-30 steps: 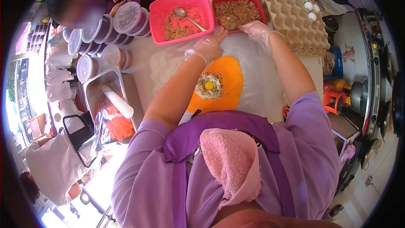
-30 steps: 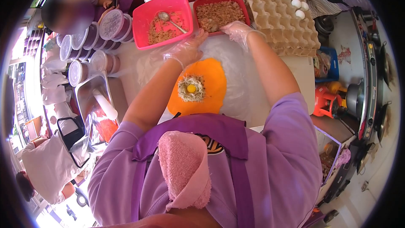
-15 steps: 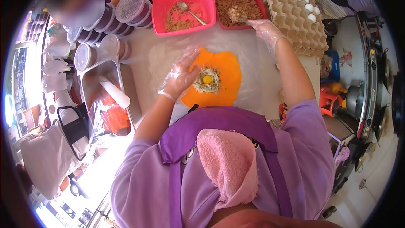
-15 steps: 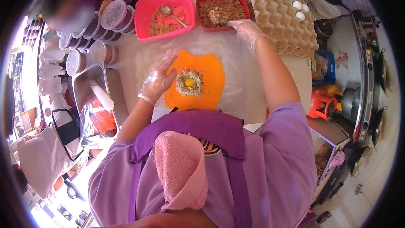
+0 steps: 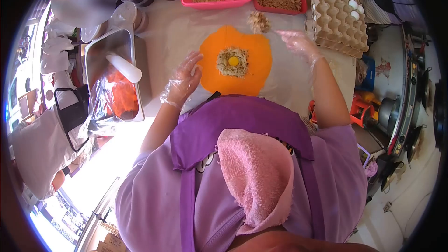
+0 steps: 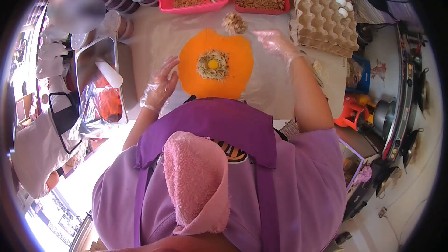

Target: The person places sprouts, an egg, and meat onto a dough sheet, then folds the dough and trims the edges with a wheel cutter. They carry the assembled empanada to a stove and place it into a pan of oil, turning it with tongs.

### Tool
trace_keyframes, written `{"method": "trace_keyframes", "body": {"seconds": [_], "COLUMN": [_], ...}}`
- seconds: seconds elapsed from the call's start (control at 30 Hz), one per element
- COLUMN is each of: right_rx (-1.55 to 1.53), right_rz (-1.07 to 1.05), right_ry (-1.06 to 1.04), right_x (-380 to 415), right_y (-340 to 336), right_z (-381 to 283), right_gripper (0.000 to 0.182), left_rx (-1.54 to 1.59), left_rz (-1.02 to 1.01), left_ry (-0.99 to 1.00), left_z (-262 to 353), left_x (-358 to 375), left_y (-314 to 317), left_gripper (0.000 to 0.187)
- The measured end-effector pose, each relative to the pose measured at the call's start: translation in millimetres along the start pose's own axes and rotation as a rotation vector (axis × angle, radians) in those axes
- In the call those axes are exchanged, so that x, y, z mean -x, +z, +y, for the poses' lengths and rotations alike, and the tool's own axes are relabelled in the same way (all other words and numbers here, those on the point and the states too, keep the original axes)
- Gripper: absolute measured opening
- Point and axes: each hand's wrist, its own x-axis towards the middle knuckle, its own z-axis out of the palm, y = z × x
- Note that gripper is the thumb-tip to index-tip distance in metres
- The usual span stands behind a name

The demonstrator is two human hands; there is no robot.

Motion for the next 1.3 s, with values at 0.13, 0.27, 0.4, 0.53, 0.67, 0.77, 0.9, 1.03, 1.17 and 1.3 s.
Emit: {"method": "trace_keyframes", "body": {"seconds": [0.13,0.27,0.4,0.53,0.67,0.77,0.9,1.03,1.17,1.3], "right_rx": [0.219,0.205,0.579,0.816,0.963,0.992,1.015,1.083,1.058,1.042], "right_rz": [-0.165,-0.234,-0.096,-0.077,-0.059,0.044,0.103,0.118,0.157,0.117], "right_ry": [0.129,-0.028,-0.366,-0.260,-0.299,-0.333,-0.284,-0.408,-0.501,-0.495], "right_x": [11.4,-23.6,2.9,18.3,27.2,34.7,48.2,52.3,65.6,67.1], "right_y": [50.6,62.8,81.0,94.8,103.7,108.2,109.3,102.9,108.9,106.4], "right_z": [19.0,94.0,58.0,28.1,13.0,14.0,7.9,9.9,12.9,13.7], "right_gripper": [0.047,0.042,0.040,0.037,0.031,0.029,0.030,0.033,0.033,0.032], "left_rx": [0.009,-0.140,-0.126,-0.109,-0.109,-0.120,-0.111,0.243,0.330,0.423], "left_rz": [0.062,0.008,-0.152,-0.119,-0.077,-0.094,-0.076,-0.044,-0.012,-0.007], "left_ry": [0.290,0.372,0.469,0.561,0.553,0.548,0.468,0.231,0.082,0.017], "left_z": [10.6,29.0,24.2,17.8,16.7,12.7,7.9,8.9,9.7,-7.8], "left_x": [-13.8,-32.1,-41.5,-39.9,-37.0,-34.1,-31.1,-25.4,-22.4,-20.7], "left_y": [21.4,43.2,58.8,67.2,66.1,65.5,68.6,69.7,65.4,74.6], "left_gripper": [0.054,0.053,0.057,0.053,0.045,0.041,0.034,0.036,0.030,0.020]}}
